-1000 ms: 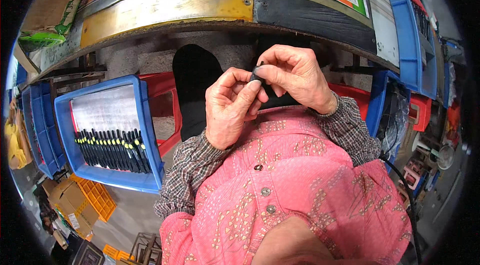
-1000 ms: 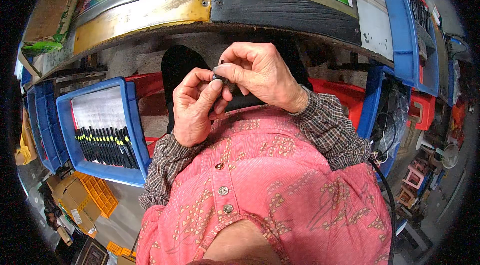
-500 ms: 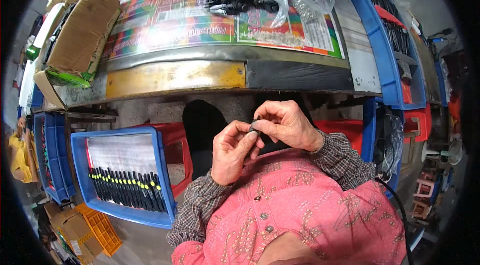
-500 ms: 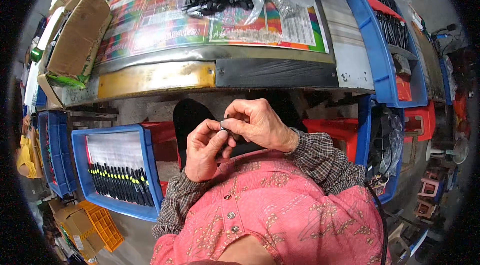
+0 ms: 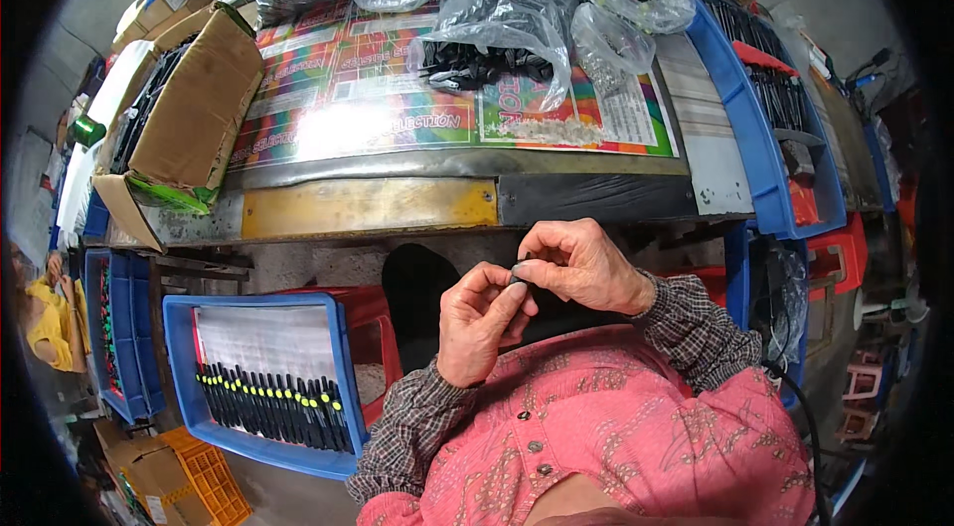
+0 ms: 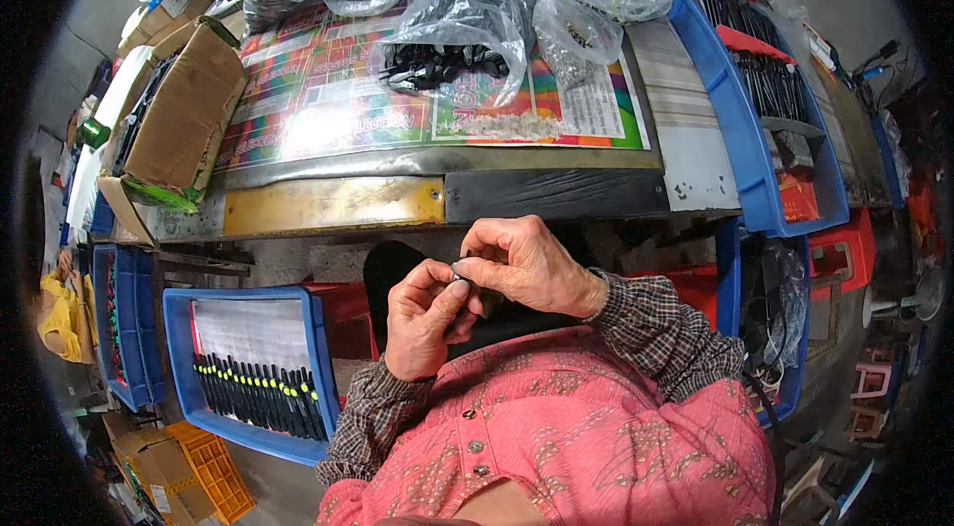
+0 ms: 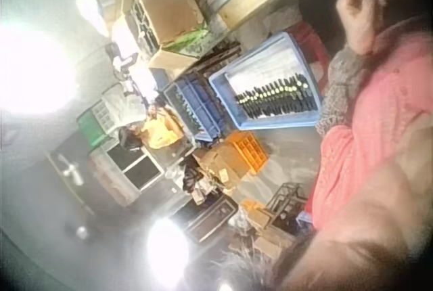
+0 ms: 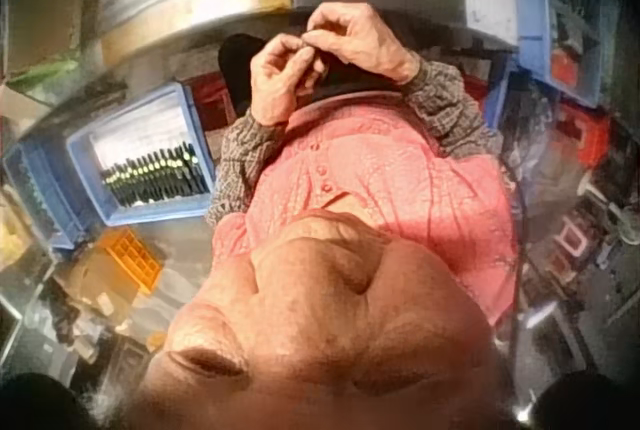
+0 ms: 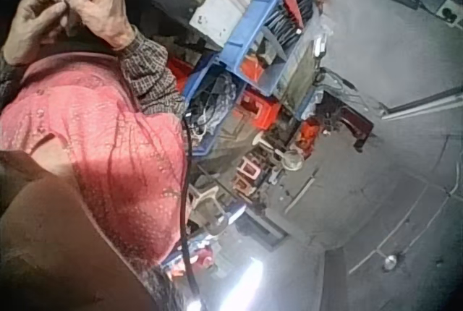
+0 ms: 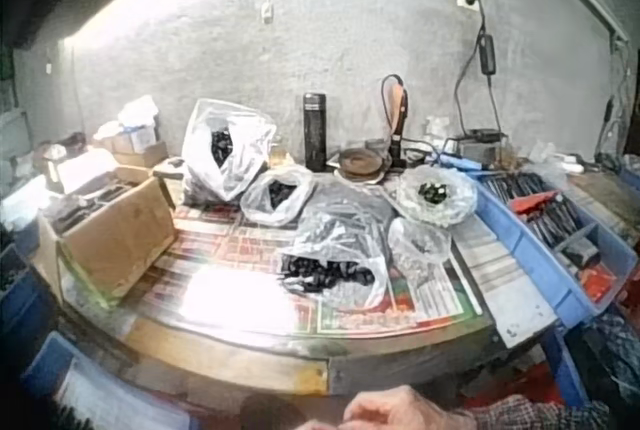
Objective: The person assembles small black plastic industrial components by hand on a workbench.
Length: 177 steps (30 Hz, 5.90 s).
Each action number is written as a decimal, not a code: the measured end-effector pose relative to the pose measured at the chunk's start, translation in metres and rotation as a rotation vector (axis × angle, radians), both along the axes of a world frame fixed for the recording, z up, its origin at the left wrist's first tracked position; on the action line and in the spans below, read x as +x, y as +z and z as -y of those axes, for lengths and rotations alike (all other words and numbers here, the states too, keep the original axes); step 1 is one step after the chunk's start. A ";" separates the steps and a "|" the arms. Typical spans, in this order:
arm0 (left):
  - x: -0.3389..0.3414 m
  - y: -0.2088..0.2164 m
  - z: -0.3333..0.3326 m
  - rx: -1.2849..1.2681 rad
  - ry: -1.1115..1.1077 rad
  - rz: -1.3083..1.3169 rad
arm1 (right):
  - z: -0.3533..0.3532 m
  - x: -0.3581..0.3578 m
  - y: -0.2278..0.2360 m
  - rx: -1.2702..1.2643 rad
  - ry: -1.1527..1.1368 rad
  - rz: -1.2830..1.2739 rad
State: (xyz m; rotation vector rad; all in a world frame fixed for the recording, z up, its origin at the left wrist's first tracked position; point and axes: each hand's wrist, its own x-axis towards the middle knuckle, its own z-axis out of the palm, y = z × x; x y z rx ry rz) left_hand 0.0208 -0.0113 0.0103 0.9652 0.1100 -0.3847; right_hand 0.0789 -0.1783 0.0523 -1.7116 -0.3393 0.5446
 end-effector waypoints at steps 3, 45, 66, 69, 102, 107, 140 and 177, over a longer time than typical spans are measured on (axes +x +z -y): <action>0.000 0.006 0.000 -0.013 0.004 0.014 | 0.007 0.010 0.017 -0.135 0.136 0.025; 0.016 0.000 -0.021 -0.035 0.146 -0.011 | 0.039 0.208 0.094 -0.570 -0.263 1.017; -0.066 0.000 -0.063 -0.046 0.216 0.166 | -0.147 0.209 0.206 -0.529 -0.132 1.639; -0.056 -0.006 -0.067 -0.043 0.229 0.158 | -0.166 0.265 0.208 -0.542 -0.224 1.708; -0.048 -0.014 -0.067 -0.071 0.234 0.090 | -0.182 0.303 0.198 -0.445 -0.330 1.646; -0.053 -0.004 -0.065 -0.072 0.221 0.135 | -0.146 0.211 0.205 -0.299 -0.227 1.590; -0.092 0.011 -0.002 -0.019 0.000 0.154 | 0.031 -0.095 0.028 0.102 -0.171 0.323; -0.092 0.011 0.012 0.096 -0.147 0.102 | 0.058 -0.084 0.001 0.196 0.114 0.206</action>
